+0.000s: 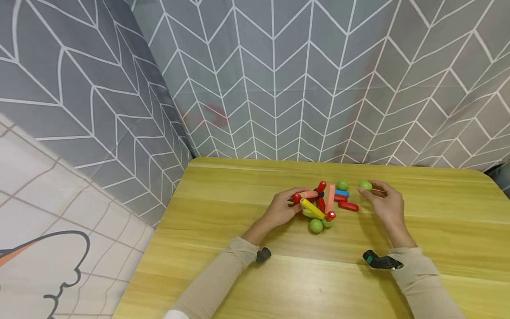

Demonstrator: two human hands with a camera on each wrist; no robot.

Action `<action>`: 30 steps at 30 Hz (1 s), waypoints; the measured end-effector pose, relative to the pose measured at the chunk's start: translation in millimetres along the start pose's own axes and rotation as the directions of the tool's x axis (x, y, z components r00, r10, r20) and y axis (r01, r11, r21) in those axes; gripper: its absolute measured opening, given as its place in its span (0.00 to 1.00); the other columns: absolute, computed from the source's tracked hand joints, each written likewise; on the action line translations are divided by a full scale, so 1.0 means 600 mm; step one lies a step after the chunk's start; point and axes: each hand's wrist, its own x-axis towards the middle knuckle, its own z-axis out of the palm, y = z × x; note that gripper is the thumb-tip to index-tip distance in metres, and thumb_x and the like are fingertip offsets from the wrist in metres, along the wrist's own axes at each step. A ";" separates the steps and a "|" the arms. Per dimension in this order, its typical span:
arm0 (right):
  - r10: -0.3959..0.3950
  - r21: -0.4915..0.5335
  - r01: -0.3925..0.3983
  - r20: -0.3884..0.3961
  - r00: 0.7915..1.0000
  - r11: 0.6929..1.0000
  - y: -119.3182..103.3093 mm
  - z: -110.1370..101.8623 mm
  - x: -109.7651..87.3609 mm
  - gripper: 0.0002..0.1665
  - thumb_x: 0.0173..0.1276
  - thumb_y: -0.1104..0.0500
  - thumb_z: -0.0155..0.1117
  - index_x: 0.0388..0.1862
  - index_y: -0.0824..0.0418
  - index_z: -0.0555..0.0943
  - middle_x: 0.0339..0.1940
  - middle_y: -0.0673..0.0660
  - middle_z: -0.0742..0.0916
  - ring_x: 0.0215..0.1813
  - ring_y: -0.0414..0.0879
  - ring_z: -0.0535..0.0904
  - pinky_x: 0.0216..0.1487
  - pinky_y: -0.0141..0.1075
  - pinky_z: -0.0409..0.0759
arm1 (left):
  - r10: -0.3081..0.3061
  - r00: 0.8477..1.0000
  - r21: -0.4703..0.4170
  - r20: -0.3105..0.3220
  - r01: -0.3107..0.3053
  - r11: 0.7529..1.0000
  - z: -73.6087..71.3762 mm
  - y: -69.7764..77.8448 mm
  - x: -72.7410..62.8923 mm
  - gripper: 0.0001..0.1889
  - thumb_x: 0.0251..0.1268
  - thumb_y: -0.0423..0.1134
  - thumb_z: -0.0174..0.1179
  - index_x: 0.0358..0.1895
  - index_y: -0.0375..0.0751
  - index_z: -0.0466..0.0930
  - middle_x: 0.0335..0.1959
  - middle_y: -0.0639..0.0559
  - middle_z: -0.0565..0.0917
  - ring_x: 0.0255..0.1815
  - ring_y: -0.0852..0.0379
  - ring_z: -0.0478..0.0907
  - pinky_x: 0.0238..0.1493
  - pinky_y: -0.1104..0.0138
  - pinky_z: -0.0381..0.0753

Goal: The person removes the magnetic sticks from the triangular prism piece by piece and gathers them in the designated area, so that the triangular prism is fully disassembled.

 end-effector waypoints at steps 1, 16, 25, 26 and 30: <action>0.019 -0.004 -0.019 0.004 1.000 1.000 0.005 0.000 0.002 0.33 0.67 0.47 0.70 0.67 0.62 0.77 0.55 0.55 0.83 0.38 0.19 0.71 0.34 0.17 0.74 | -0.001 1.000 0.000 0.002 0.001 1.000 0.000 0.001 0.000 0.25 0.67 0.29 0.63 0.66 0.47 0.78 0.65 0.51 0.82 0.59 0.50 0.82 0.58 0.67 0.82; 0.063 -0.016 -0.062 0.092 0.994 0.998 0.034 0.018 0.021 0.32 0.69 0.51 0.69 0.66 0.66 0.77 0.38 0.42 0.82 0.35 0.23 0.73 0.33 0.22 0.78 | -0.031 1.000 -0.009 0.000 0.031 0.999 -0.001 0.000 -0.003 0.25 0.66 0.30 0.64 0.66 0.48 0.78 0.65 0.51 0.82 0.56 0.48 0.84 0.56 0.67 0.84; 0.020 -0.090 -0.013 0.074 0.997 0.996 0.039 0.025 0.032 0.32 0.69 0.48 0.67 0.65 0.66 0.78 0.52 0.62 0.84 0.36 0.26 0.70 0.35 0.20 0.72 | -0.044 0.999 -0.005 0.002 0.044 0.999 0.001 0.003 -0.004 0.25 0.67 0.30 0.64 0.67 0.48 0.77 0.65 0.51 0.82 0.57 0.48 0.83 0.58 0.66 0.83; 0.016 -0.093 -0.009 0.077 0.997 0.996 0.039 0.026 0.033 0.32 0.70 0.48 0.67 0.66 0.66 0.78 0.53 0.63 0.84 0.36 0.26 0.70 0.35 0.19 0.71 | -0.043 0.999 -0.002 0.002 0.043 0.999 0.001 0.003 -0.004 0.25 0.67 0.30 0.64 0.67 0.48 0.77 0.65 0.51 0.82 0.57 0.48 0.83 0.58 0.65 0.83; 0.011 -0.098 -0.003 0.086 0.996 0.995 0.040 0.029 0.034 0.32 0.71 0.48 0.66 0.67 0.65 0.76 0.56 0.65 0.83 0.43 0.35 0.74 0.37 0.20 0.70 | -0.037 0.999 -0.005 0.004 0.037 0.999 0.002 0.002 -0.004 0.25 0.67 0.30 0.63 0.67 0.47 0.77 0.65 0.50 0.82 0.57 0.48 0.83 0.57 0.65 0.83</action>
